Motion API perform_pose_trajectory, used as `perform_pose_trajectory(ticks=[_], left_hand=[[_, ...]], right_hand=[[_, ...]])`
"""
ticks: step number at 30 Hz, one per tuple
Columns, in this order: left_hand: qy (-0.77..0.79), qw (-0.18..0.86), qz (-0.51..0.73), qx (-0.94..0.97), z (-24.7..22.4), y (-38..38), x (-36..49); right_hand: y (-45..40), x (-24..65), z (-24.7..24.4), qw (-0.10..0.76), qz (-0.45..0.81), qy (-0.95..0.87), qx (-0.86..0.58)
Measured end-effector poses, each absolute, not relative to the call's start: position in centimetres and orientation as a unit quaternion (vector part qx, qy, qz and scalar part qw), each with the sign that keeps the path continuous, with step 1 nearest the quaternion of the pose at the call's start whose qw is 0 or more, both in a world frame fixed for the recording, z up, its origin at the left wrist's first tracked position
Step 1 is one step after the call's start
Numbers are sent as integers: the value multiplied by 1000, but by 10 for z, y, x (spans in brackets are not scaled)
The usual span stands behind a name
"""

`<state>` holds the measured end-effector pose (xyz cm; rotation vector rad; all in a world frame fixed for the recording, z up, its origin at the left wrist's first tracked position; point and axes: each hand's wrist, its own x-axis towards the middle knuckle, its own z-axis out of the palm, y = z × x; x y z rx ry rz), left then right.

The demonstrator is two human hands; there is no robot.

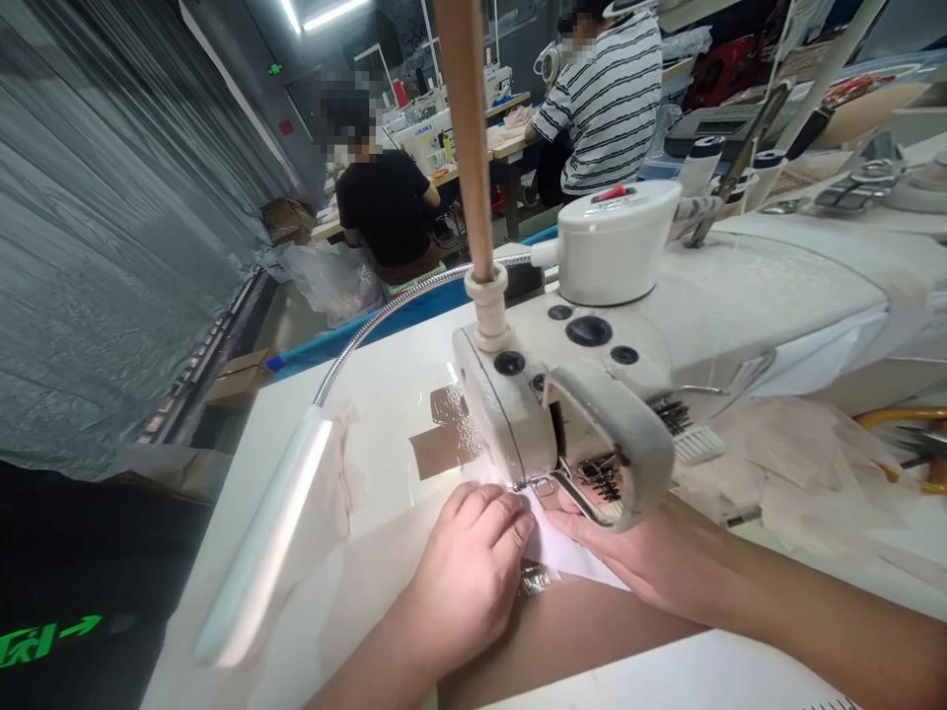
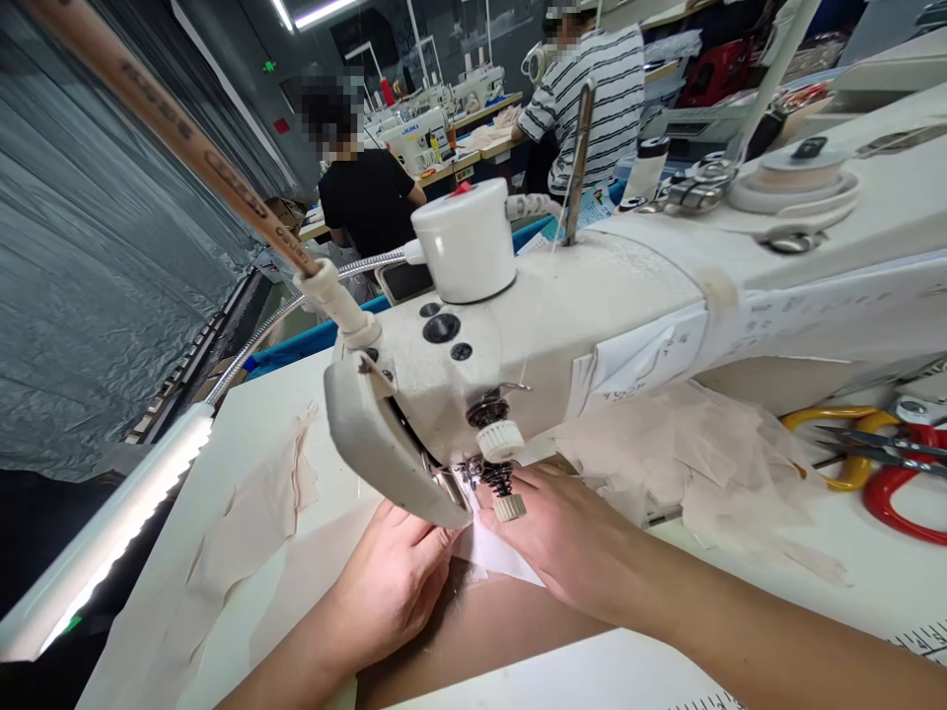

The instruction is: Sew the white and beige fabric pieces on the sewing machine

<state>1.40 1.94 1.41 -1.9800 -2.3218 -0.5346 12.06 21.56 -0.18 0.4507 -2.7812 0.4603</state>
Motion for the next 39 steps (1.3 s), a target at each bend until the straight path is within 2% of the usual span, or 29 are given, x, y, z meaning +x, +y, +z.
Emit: perform_pose_trajectory(ticks=[11, 30, 39], left_hand=[[-749, -27, -201, -631, 10, 18, 7], [-729, 19, -201, -654, 7, 19, -2], [-747, 0, -190, -636, 9, 18, 0]], right_hand=[[214, 119, 1, 139, 134, -969, 156], [218, 120, -3, 140, 144, -964, 172], [215, 121, 0, 145, 174, -961, 161]])
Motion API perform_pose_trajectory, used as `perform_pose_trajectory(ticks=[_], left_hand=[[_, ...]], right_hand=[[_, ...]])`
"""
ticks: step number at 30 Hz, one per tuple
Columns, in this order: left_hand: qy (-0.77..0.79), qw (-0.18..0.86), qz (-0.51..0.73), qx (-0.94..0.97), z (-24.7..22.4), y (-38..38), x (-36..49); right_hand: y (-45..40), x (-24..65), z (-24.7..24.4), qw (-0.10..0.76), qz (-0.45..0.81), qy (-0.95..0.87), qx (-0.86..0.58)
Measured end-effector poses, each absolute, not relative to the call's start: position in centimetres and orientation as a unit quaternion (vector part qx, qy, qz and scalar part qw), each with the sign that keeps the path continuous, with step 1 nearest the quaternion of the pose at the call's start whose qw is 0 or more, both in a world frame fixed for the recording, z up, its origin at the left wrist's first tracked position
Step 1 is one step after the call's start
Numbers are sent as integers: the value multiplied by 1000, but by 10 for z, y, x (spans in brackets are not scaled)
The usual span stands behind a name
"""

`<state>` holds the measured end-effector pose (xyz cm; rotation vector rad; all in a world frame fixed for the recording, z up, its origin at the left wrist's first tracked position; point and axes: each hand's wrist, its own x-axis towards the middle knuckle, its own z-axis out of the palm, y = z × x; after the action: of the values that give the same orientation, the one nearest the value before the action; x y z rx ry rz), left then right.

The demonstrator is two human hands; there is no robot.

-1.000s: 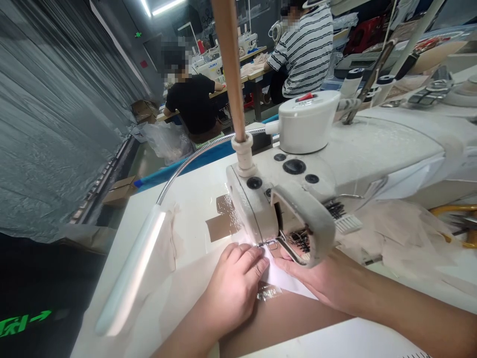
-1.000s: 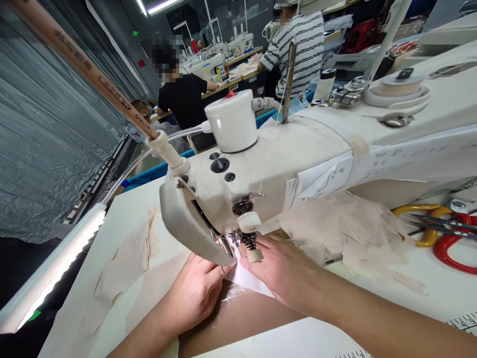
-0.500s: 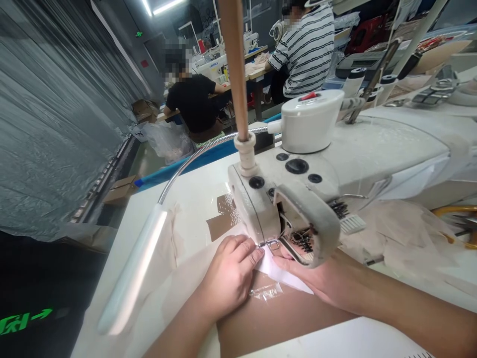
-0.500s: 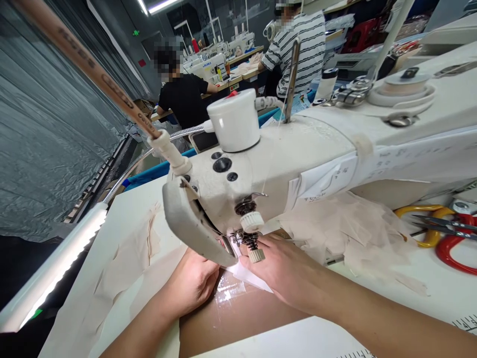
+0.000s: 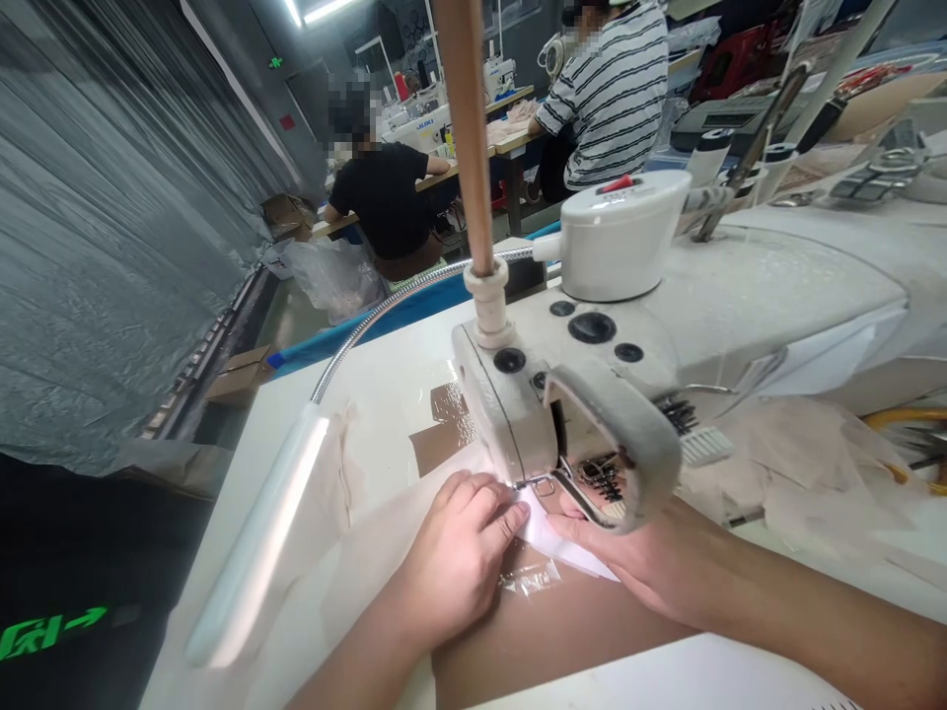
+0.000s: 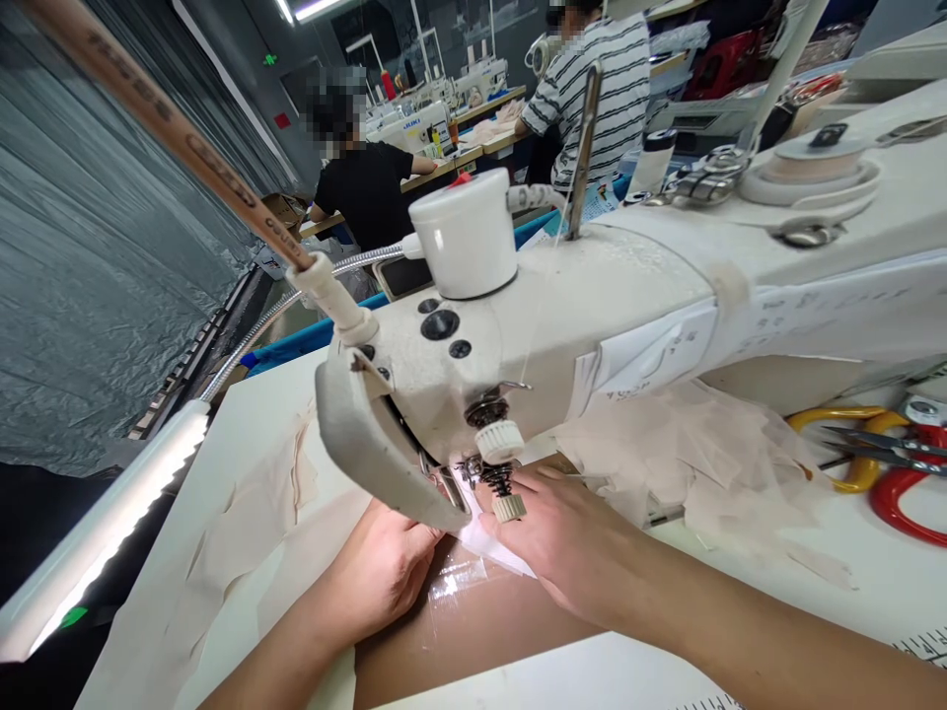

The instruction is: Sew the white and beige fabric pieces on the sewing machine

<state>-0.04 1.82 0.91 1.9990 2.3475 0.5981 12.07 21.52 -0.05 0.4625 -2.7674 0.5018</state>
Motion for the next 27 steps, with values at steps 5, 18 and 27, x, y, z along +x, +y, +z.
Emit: perform_pose_trajectory(ticks=[5, 18, 27], left_hand=[[741, -11, 191, 643, 9, 16, -1], [744, 7, 185, 642, 10, 16, -11], [745, 6, 167, 645, 10, 16, -16]], right_hand=[[214, 122, -4, 150, 160, -963, 154], [207, 120, -8, 157, 146, -969, 119], [208, 120, -5, 150, 148, -969, 129]])
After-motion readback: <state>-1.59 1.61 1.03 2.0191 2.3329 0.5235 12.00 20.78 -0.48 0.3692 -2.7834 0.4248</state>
